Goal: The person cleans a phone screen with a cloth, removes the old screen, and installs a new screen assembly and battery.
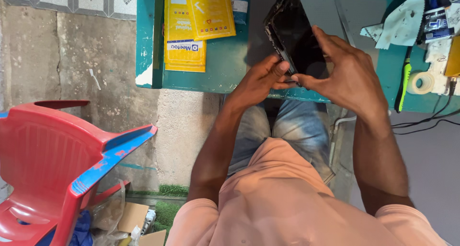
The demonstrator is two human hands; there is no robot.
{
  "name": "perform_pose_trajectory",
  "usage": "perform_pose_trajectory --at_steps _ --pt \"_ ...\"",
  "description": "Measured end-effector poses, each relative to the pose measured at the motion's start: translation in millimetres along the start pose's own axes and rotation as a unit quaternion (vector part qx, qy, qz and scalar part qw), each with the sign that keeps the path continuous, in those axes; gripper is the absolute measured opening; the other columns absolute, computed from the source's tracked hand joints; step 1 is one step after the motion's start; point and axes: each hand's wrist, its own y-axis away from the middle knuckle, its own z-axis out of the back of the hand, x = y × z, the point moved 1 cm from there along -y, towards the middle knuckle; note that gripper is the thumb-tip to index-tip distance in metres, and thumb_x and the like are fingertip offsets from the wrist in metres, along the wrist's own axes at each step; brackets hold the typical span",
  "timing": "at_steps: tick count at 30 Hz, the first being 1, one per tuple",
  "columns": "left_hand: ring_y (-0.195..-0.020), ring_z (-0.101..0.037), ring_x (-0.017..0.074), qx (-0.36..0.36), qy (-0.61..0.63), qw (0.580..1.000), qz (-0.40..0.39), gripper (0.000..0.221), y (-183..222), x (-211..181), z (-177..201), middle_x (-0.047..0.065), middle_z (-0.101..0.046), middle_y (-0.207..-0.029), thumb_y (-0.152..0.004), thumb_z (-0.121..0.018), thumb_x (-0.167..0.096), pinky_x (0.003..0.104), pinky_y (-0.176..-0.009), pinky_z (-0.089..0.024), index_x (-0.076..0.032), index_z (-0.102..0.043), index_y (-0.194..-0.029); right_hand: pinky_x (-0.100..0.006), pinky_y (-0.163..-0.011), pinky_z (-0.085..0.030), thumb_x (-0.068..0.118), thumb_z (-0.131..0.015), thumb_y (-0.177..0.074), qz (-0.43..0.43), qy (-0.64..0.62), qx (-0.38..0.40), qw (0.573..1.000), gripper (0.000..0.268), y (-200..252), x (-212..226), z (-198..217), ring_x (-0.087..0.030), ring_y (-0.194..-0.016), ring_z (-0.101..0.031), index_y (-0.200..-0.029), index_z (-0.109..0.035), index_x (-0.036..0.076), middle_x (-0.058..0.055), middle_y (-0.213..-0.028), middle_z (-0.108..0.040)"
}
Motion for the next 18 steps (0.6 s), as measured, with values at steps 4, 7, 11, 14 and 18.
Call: perform_pose_trajectory --at_steps 4,7,11,14,18 --pt "-0.098 -0.072 0.0184 -0.016 0.014 1.000 0.002 0.047 1 -5 -11 0.003 -0.055 -0.088 -0.103 -0.051 -0.049 0.041 -0.091 -0.067 -0.002 -0.055 -0.104 -0.041 -0.090 -0.060 0.029 -0.096 -0.072 -0.021 -0.023 0.009 0.999 0.099 -3 3 2 -0.035 -0.109 -0.072 -0.153 -0.050 -0.003 -0.028 -0.140 -0.064" --pt "-0.104 -0.071 0.0200 -0.004 0.020 1.000 0.006 0.049 2 -14 -19 0.006 -0.056 -0.096 -0.107 -0.049 -0.049 0.041 -0.095 -0.067 0.000 -0.055 -0.110 -0.041 -0.090 -0.060 0.029 -0.097 -0.072 -0.014 -0.030 0.004 0.999 0.099 -1 1 4 -0.035 -0.109 -0.072 -0.153 -0.049 -0.004 -0.028 -0.138 -0.064" --pt "-0.111 -0.073 0.0193 0.031 -0.031 0.999 -0.010 0.058 8 -39 -21 0.013 -0.068 -0.118 -0.107 -0.043 -0.051 0.039 -0.087 -0.070 -0.003 -0.053 -0.138 -0.040 -0.097 -0.060 0.021 -0.093 -0.075 -0.010 -0.123 0.012 0.992 0.098 2 -9 4 -0.030 -0.112 -0.073 -0.157 -0.045 -0.002 -0.024 -0.132 -0.068" --pt "-0.098 -0.077 0.0164 0.024 -0.175 0.984 -0.007 0.070 18 -58 -23 0.013 -0.072 -0.128 -0.103 -0.051 -0.049 0.035 -0.079 -0.067 -0.017 -0.034 -0.162 -0.038 -0.102 -0.059 0.015 -0.087 -0.080 -0.031 -0.332 0.026 0.942 0.093 5 -23 5 -0.026 -0.117 -0.068 -0.160 -0.042 -0.003 -0.020 -0.140 -0.065" --pt "-0.090 -0.073 0.0171 -0.075 -0.445 0.875 -0.176 0.070 31 -68 -35 0.008 -0.065 -0.143 -0.092 -0.074 -0.046 0.033 -0.080 -0.063 -0.023 -0.050 -0.153 -0.033 -0.101 -0.058 0.010 -0.083 -0.082 -0.010 -0.483 0.022 0.875 0.080 8 -42 3 -0.019 -0.118 -0.068 -0.150 -0.045 -0.007 -0.015 -0.139 -0.063"
